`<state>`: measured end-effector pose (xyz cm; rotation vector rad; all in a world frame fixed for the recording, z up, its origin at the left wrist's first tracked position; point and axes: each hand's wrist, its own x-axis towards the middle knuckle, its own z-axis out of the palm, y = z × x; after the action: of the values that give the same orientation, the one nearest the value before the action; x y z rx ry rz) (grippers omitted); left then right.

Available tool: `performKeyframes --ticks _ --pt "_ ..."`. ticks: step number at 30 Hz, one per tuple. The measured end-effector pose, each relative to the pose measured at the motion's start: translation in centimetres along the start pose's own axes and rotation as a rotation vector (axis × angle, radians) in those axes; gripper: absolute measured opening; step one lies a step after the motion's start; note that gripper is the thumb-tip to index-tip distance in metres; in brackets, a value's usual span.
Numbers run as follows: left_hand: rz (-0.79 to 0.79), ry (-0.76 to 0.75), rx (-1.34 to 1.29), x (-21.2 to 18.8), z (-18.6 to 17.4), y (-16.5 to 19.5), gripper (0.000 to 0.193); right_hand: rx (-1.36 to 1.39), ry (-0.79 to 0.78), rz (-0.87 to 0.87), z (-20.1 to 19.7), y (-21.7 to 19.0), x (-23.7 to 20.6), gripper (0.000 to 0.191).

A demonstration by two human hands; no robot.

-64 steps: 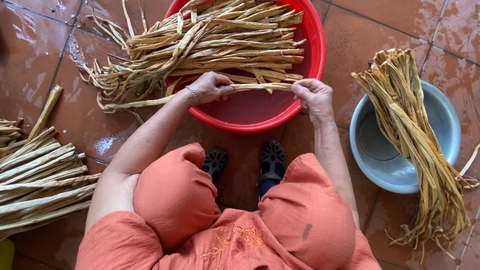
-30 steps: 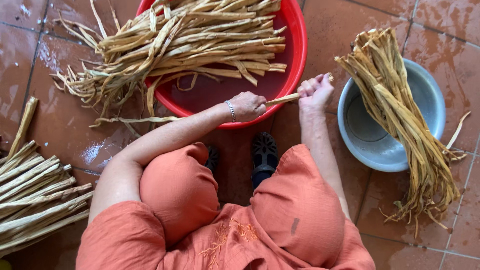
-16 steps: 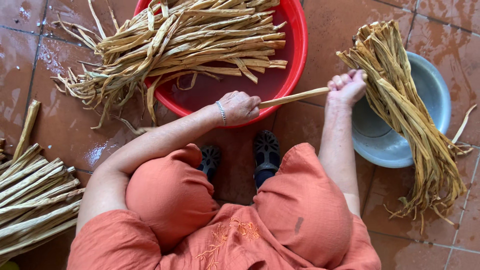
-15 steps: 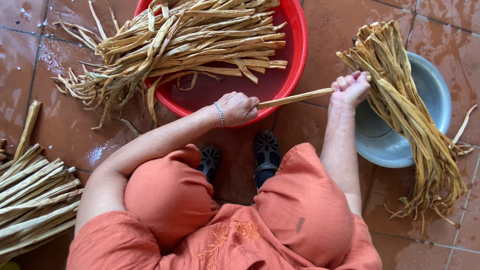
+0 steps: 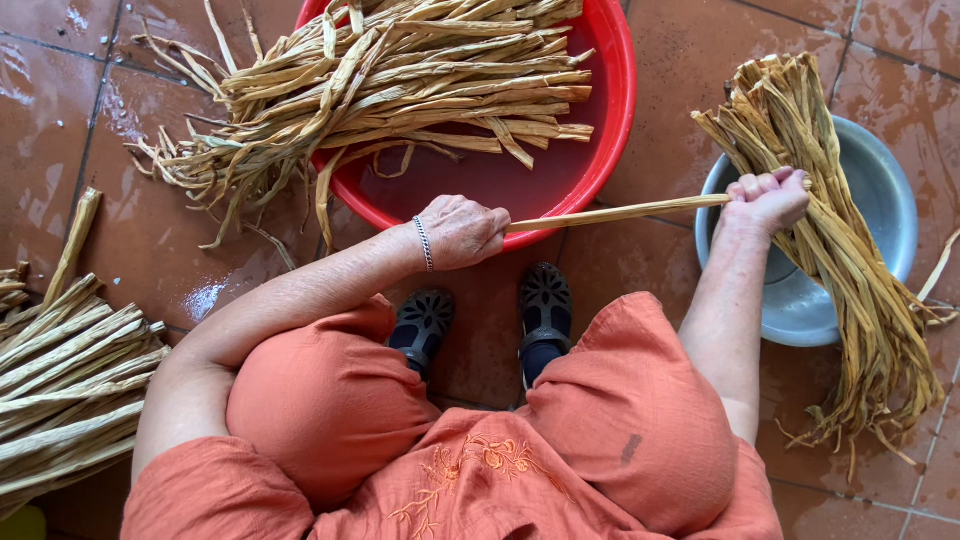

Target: The person kneels on a wet tiled floor and soaks bundles of dried leaf strips in a red basin of water. They press the bundles under the water, lift and wring them by hand, and move treated bundles to a gray basin beside them.

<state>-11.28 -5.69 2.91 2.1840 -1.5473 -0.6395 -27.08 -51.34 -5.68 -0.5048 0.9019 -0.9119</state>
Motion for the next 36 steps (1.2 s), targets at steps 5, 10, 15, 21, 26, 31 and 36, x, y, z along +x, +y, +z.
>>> performKeyframes --ticks 5,10,15,21,26,31,36 --pt "-0.009 -0.008 0.000 -0.9 0.1 -0.2 0.022 -0.019 -0.003 -0.032 -0.3 -1.5 0.2 0.038" --pt "0.013 0.042 -0.005 -1.8 -0.5 -0.6 0.020 -0.027 0.034 -0.126 -0.1 -3.1 -0.1 0.037" --pt "-0.009 0.035 -0.010 -2.0 -0.9 -1.5 0.020 -0.034 -0.036 -0.140 0.4 -3.6 0.1 0.035" --pt "-0.189 -0.029 0.065 -1.6 0.1 -5.2 0.021 -0.025 -0.043 -0.165 0.7 -3.6 0.7 0.037" --pt "-0.376 -0.025 0.241 -0.5 2.8 -10.8 0.021 -0.001 -0.233 -0.079 3.0 2.0 -2.0 0.042" --pt "-0.477 -0.126 0.343 0.0 5.7 -14.5 0.027 -0.468 -0.562 -0.293 6.9 10.9 -9.0 0.026" --pt "-0.551 -0.279 0.377 0.5 3.6 -15.3 0.025 -0.742 -0.767 0.013 6.8 17.7 -14.1 0.017"
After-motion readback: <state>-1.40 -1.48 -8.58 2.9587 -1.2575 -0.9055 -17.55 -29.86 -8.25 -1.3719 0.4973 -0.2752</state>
